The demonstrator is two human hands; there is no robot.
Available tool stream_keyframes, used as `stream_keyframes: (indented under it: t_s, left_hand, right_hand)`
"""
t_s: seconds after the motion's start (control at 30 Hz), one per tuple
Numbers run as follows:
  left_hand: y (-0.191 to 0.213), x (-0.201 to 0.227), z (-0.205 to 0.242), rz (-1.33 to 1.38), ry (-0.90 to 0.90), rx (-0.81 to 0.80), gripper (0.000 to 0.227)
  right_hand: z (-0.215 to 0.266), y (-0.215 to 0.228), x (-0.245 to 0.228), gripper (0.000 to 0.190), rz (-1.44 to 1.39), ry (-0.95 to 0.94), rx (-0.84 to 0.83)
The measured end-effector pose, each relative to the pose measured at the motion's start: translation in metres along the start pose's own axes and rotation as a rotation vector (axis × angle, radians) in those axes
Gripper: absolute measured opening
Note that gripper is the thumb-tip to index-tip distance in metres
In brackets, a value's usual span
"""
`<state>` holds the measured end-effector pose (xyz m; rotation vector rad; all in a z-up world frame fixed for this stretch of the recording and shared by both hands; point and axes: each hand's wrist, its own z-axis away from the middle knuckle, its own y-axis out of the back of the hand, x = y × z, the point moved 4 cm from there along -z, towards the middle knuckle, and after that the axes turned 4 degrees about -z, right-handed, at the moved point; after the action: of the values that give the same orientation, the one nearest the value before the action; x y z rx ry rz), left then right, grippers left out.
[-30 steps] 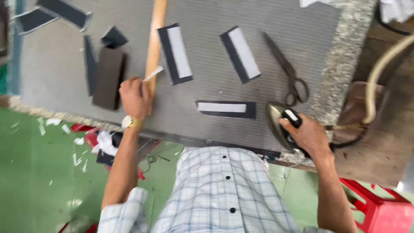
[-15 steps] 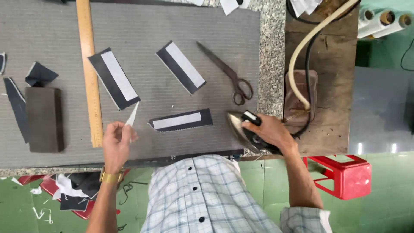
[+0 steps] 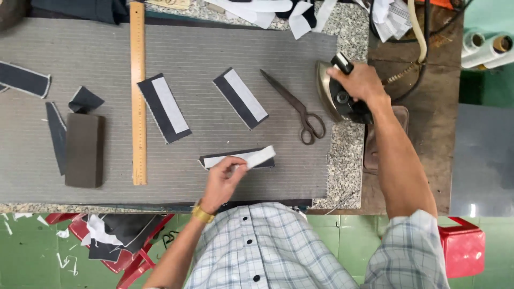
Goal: The person irons small rectangular fabric pieces with white strips on a workbench, then cuts a larger piece of dark fabric with shears. The person uses a steam iron to press the fabric and shears to trim the edges of the larger piece.
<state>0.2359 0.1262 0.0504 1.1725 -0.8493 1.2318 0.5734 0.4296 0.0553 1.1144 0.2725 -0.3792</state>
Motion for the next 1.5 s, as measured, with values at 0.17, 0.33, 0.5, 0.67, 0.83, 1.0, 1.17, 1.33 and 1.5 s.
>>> stream_keyframes:
  t_s: [0.17,0.33,0.5,0.67,0.83,1.0,1.17,1.33,1.5]
  left_hand:
    - [-0.008,-0.03,0.003,0.201,0.231,0.056,0.019]
    - [0.003,-0.049,0.004,0.429,0.348,0.197,0.017]
    - [0.011,-0.047,0.0,0.535,0.409,0.231,0.023]
    - [0.009,-0.048,-0.002,0.638,0.481,0.205,0.021]
    - [0.008,-0.034,0.0,0.654,0.444,0.143,0.02]
    - [0.031,0.013,0.013,-0.246,-0.344,0.334,0.012]
    - [0.031,-0.029,0.031,-0.598,-0.82,0.435,0.016]
    - [0.031,-0.048,0.037,-0.649,-1.035,0.463,0.023]
    - [0.044,-0.004,0.026,-0.716,-0.929,0.49,0.014]
  right_hand:
    - [-0.015,-0.002,-0.035,0.055,-0.061,0.026,-0.064]
    - [0.013,-0.015,-0.027,0.072,0.195,0.622,0.533]
    - [0.11,-0.105,-0.011,0.007,0.009,0.804,0.472]
    - [0.153,-0.137,0.005,0.044,0.07,0.582,0.344]
    - [0.143,-0.141,0.009,0.04,-0.032,0.455,0.272]
    - [0.142,-0.159,0.01,0.055,-0.293,0.19,0.042]
    - [0.172,-0.174,0.012,0.066,-1.194,0.246,-0.272]
    - [0.221,-0.208,0.028,0.068,-1.409,0.241,-0.336]
    - [0.254,-0.229,0.043,0.042,-1.408,0.322,-0.55]
